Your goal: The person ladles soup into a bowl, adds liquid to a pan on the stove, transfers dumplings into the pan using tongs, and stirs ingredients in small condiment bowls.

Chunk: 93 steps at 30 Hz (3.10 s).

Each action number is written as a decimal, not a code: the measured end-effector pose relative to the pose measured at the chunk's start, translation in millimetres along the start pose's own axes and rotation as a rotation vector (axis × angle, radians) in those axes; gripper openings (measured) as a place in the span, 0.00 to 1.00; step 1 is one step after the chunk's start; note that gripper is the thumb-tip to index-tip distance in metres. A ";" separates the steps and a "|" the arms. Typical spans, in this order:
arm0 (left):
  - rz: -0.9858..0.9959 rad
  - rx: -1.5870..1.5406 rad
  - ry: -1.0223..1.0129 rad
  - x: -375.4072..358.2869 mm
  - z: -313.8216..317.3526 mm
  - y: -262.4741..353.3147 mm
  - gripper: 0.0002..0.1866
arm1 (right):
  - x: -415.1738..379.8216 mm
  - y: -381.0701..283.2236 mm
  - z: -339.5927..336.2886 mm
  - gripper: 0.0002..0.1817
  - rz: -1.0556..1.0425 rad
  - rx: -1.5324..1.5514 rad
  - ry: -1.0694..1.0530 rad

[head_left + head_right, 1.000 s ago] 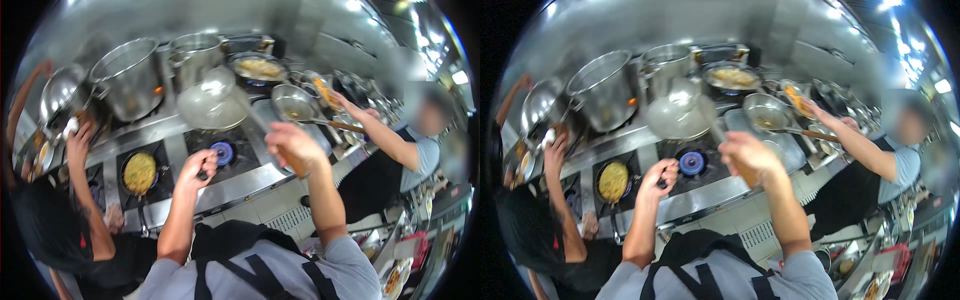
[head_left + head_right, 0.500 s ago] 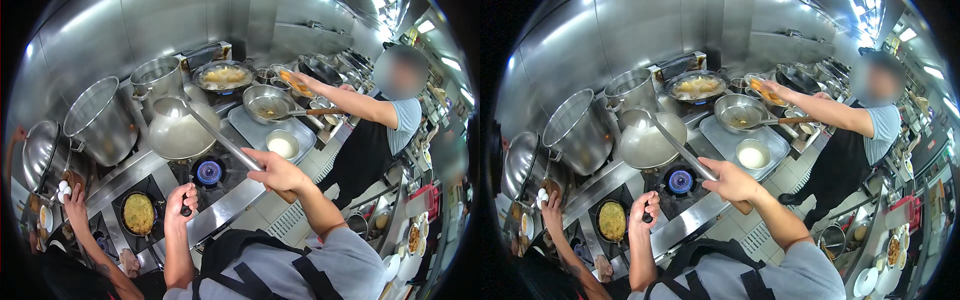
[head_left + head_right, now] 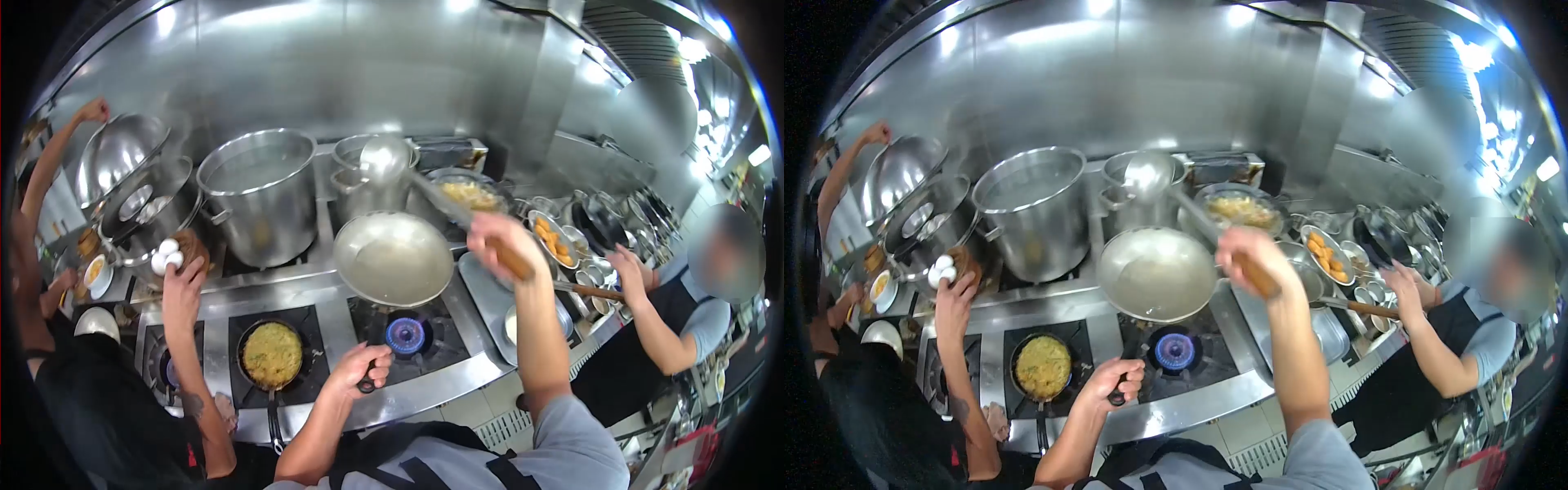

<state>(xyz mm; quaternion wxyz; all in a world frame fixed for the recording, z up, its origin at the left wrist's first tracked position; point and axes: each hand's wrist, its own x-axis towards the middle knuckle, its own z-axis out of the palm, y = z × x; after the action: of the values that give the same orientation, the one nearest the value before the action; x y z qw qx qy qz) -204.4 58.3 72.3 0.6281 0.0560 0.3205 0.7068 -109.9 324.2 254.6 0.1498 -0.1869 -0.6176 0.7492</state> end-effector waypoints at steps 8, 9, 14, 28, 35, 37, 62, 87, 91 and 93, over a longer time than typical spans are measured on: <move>0.041 0.043 0.010 -13.6 -0.5 6.5 0.06 | 226.1 -25.9 58.4 0.09 -0.097 -0.788 0.042; 0.043 0.054 0.018 -14.0 -0.9 8.0 0.06 | 236.7 -31.0 66.5 0.09 -0.093 -0.793 0.040; 0.047 0.092 0.027 -17.4 -3.7 11.4 0.08 | 244.0 -37.6 94.2 0.05 0.193 -0.452 0.080; 0.034 0.026 0.063 -8.2 -4.0 23.0 0.04 | 236.4 -78.6 64.5 0.41 0.461 0.983 -0.015; 0.031 0.013 0.038 11.3 -2.3 28.8 0.06 | 204.3 -101.9 58.1 0.42 0.426 1.056 -0.100; 0.042 0.037 0.029 19.5 -1.8 30.4 0.06 | 189.8 -107.2 58.1 0.41 0.419 1.054 -0.120; -0.017 -0.056 0.001 38.2 -9.5 -13.6 0.05 | -88.0 41.2 5.8 0.12 0.365 0.376 0.087; -0.032 -0.037 0.057 8.5 -47.4 -34.9 0.09 | -176.1 195.3 1.7 0.38 -0.616 -0.497 0.102; -0.050 0.071 0.085 4.9 -33.7 -30.4 0.07 | -136.2 122.6 6.2 0.38 -0.337 -0.223 0.008; 0.016 0.181 0.085 -4.8 -12.6 -29.2 0.09 | -100.1 76.7 6.5 0.38 -0.323 -0.307 0.009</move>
<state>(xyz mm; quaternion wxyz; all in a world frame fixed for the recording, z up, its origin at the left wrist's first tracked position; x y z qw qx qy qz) -184.6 49.2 48.7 0.6008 0.0851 0.4088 0.6817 -23.9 258.3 190.0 0.2401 -0.1094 -0.7457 0.6118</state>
